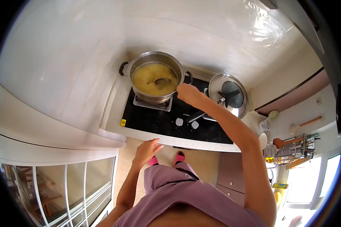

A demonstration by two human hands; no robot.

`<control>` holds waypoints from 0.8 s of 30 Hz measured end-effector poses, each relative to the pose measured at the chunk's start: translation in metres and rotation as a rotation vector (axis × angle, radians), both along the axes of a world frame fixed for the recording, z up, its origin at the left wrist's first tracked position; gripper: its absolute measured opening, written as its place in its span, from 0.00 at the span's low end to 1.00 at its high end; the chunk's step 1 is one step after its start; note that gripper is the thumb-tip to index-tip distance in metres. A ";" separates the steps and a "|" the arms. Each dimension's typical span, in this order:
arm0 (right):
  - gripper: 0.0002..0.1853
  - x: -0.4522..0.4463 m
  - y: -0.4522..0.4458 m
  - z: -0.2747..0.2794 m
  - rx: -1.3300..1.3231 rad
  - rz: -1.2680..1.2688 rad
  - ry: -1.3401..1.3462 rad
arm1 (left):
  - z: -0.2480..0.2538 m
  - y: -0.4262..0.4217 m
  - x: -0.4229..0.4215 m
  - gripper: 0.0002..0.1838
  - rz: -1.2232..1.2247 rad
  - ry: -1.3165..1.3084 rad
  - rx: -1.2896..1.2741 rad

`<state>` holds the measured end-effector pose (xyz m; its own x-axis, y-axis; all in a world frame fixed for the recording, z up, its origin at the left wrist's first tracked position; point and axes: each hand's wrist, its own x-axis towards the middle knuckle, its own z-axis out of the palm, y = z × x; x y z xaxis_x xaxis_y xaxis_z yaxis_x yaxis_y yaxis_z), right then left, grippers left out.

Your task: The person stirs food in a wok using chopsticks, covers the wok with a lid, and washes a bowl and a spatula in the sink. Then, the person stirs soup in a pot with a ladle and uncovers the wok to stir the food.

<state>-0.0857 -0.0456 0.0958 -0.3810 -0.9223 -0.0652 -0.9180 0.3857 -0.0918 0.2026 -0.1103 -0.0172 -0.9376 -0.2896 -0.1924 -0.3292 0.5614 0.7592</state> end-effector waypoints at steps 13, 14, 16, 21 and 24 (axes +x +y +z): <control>0.12 0.016 -0.008 -0.025 -0.187 -0.059 0.064 | 0.014 0.015 -0.006 0.23 -0.169 -0.028 -0.098; 0.13 0.017 -0.009 -0.028 -0.187 -0.060 0.064 | 0.013 0.015 -0.004 0.23 -0.189 -0.028 -0.098; 0.12 0.023 -0.008 -0.033 -0.278 -0.065 -0.003 | 0.007 0.016 0.000 0.24 -0.167 0.028 -0.115; 0.17 0.044 0.005 -0.032 -0.230 -0.122 0.175 | 0.020 0.032 -0.017 0.25 -0.290 -0.118 0.027; 0.19 0.078 0.051 0.026 -0.351 -0.145 0.232 | 0.031 0.051 -0.036 0.26 -0.465 -0.118 0.101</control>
